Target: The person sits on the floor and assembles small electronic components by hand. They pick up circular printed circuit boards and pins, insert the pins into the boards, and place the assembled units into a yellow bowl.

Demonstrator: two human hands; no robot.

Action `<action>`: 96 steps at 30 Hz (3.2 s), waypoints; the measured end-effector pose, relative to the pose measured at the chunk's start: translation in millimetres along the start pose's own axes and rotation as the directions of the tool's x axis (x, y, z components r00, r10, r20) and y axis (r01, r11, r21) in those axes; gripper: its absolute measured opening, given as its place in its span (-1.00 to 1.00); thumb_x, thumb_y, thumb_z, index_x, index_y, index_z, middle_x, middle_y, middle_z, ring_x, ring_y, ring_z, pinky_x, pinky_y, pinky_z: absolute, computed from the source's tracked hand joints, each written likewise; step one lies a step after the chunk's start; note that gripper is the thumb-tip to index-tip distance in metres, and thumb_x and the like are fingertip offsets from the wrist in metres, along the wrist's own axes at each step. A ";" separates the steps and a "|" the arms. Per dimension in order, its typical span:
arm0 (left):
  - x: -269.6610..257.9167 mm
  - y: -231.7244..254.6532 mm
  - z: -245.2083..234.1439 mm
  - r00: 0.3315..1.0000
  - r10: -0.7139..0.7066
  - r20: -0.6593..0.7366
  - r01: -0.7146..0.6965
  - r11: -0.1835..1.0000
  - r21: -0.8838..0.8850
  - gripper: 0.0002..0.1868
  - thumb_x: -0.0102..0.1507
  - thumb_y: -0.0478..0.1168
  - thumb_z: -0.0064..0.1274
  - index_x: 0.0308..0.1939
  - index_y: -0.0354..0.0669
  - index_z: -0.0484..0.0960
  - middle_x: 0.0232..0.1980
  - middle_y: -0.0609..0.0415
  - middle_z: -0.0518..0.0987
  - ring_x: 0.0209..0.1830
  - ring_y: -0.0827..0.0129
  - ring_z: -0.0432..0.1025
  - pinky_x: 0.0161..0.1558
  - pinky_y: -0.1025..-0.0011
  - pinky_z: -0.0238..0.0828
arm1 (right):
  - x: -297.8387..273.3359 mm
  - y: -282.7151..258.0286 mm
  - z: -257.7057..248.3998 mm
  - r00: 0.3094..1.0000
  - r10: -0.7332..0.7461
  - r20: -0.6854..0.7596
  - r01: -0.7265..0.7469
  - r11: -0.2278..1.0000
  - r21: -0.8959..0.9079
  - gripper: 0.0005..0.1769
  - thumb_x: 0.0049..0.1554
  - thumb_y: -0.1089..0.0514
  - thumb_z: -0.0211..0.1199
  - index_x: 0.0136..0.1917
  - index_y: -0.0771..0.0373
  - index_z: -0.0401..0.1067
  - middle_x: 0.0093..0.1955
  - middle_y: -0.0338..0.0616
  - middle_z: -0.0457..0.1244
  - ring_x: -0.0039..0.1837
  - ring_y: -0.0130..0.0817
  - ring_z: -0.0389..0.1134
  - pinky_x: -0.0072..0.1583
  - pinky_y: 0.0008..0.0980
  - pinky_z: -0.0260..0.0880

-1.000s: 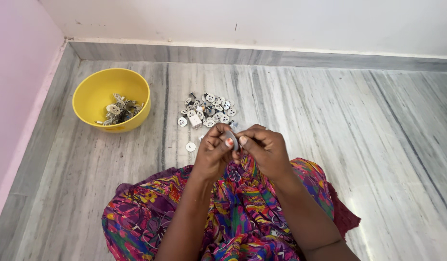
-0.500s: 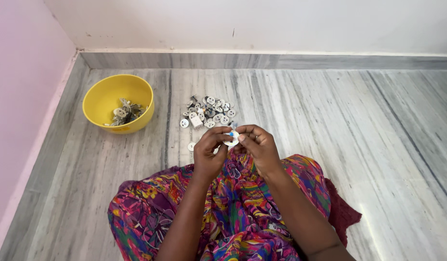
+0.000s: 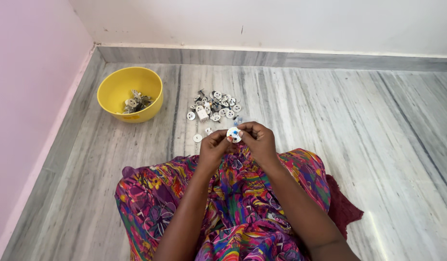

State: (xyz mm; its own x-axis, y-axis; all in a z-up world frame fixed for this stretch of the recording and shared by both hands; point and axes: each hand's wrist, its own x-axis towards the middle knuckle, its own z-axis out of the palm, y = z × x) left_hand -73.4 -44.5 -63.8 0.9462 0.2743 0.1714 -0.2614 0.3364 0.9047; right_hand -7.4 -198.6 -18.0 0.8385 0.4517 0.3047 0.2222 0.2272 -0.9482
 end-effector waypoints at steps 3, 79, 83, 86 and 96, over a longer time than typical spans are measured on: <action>-0.3 -4.5 4.5 0.998 0.004 -0.064 -0.001 0.999 0.041 -0.72 0.35 -0.28 0.09 0.04 -0.47 0.62 -0.23 -0.02 0.69 -0.34 0.42 0.60 -0.22 0.43 0.65 | -3.9 -12.2 5.4 0.997 -0.030 -0.067 0.008 0.951 -0.309 -0.80 0.20 0.29 0.29 0.11 0.30 0.57 -0.09 -0.13 0.43 -0.10 -0.46 0.41 -0.07 -0.46 0.45; 122.1 -33.1 -88.3 0.874 -0.120 -0.472 0.084 0.992 -0.096 -0.69 0.36 -0.23 0.06 0.06 -0.44 0.65 -0.17 -0.03 0.69 -0.27 0.35 0.60 -0.18 0.36 0.67 | 169.2 75.6 41.4 0.984 0.118 0.135 -0.035 0.866 -0.499 -0.85 0.11 0.27 0.39 -0.02 0.32 0.62 -0.20 -0.18 0.38 -0.19 -0.52 0.38 -0.11 -0.51 0.40; 123.0 -36.8 -85.7 0.883 -0.026 -0.468 0.050 0.998 0.038 -0.70 0.38 -0.25 0.07 0.07 -0.45 0.64 -0.17 -0.02 0.68 -0.27 0.37 0.60 -0.19 0.38 0.65 | 169.0 74.8 44.5 0.985 0.087 0.146 0.000 0.859 -0.511 -0.87 0.10 0.27 0.38 -0.05 0.32 0.60 -0.21 -0.17 0.38 -0.18 -0.51 0.42 -0.10 -0.48 0.45; 121.9 -37.8 -84.4 0.880 0.021 -0.474 0.035 0.993 0.109 -0.70 0.39 -0.24 0.06 0.09 -0.44 0.64 -0.17 -0.01 0.68 -0.26 0.39 0.59 -0.18 0.40 0.64 | 169.2 75.6 45.4 0.987 0.074 0.144 0.015 0.845 -0.535 -0.88 0.09 0.27 0.40 -0.07 0.32 0.59 -0.21 -0.18 0.39 -0.19 -0.50 0.42 -0.09 -0.46 0.45; 122.8 -29.3 -91.6 0.835 -0.172 -0.522 0.169 0.984 -0.054 -0.70 0.38 -0.22 0.03 -0.04 -0.49 0.67 -0.29 -0.06 0.68 -0.41 0.37 0.58 -0.32 0.38 0.66 | 169.5 66.2 38.6 0.982 0.040 0.183 0.054 0.875 -0.482 -0.93 0.12 0.27 0.37 -0.09 0.29 0.57 -0.19 -0.20 0.38 -0.15 -0.49 0.41 -0.08 -0.46 0.46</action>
State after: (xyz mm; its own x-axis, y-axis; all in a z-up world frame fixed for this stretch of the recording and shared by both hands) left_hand 33.1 61.8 -105.0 0.7360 0.6415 -0.2163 -0.1071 0.4258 0.8985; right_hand 130.3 -73.7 -25.6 0.7419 0.6103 0.2778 0.4790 -0.1925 -0.8564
